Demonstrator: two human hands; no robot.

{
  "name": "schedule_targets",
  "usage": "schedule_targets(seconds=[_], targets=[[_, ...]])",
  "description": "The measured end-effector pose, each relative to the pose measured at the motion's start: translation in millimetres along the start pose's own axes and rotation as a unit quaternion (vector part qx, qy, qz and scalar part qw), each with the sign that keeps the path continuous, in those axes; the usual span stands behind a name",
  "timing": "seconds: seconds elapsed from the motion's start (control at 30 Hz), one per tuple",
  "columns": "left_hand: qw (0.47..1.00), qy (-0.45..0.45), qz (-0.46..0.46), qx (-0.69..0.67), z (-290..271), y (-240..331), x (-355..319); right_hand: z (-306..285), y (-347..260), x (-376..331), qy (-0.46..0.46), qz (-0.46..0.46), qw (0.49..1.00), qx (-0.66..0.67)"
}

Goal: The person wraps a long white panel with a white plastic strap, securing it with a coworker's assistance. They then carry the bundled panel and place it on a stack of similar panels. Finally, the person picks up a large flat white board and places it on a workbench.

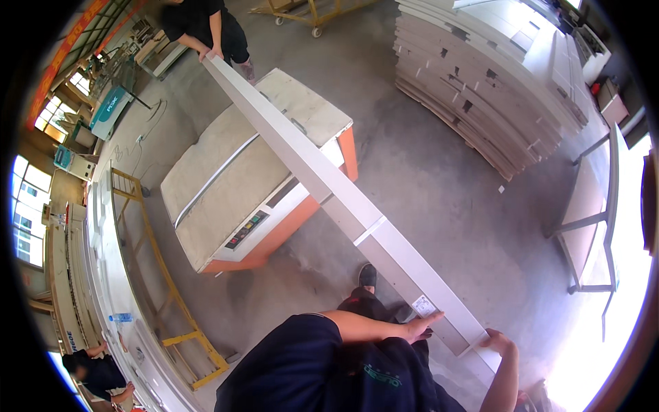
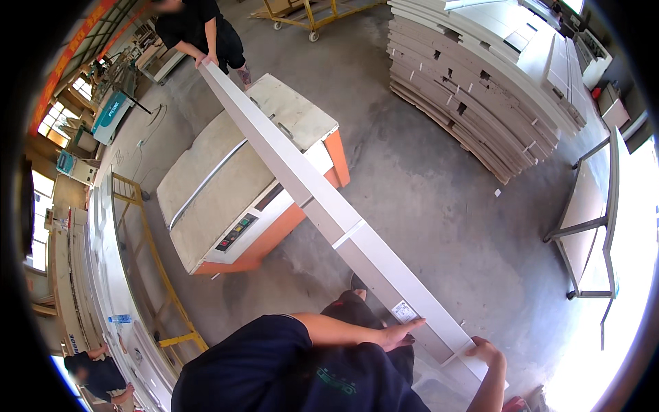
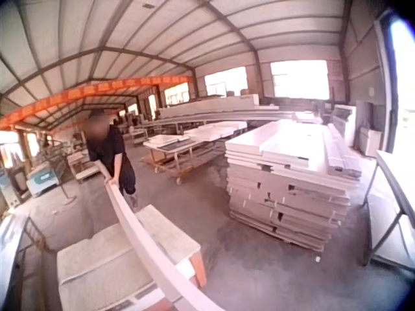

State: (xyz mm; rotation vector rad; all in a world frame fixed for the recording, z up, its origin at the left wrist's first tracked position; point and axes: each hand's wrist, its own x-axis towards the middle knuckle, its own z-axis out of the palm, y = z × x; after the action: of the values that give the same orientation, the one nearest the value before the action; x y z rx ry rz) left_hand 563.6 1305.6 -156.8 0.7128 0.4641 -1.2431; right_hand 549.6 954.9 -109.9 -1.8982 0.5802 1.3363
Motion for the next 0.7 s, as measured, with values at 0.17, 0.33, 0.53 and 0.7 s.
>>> schedule_targets(seconds=[0.17, 0.33, 0.53, 0.7], targets=[[0.998, 0.054, 0.002, -0.014, 35, -24, 39, -32, 46, 7, 0.022, -0.006, 0.998, -0.061], [0.993, 0.116, 0.029, -0.005, 73, -58, 80, -61, 87, 7, 0.013, 0.017, 0.999, -0.045], [0.99, 0.14, 0.012, -0.012, 83, -93, 105, -59, 122, 11, -0.017, 0.005, 1.0, -0.025], [0.993, 0.111, 0.001, -0.028, 75, -97, 99, -49, 138, 21, -0.028, 0.018, 0.999, -0.013]])
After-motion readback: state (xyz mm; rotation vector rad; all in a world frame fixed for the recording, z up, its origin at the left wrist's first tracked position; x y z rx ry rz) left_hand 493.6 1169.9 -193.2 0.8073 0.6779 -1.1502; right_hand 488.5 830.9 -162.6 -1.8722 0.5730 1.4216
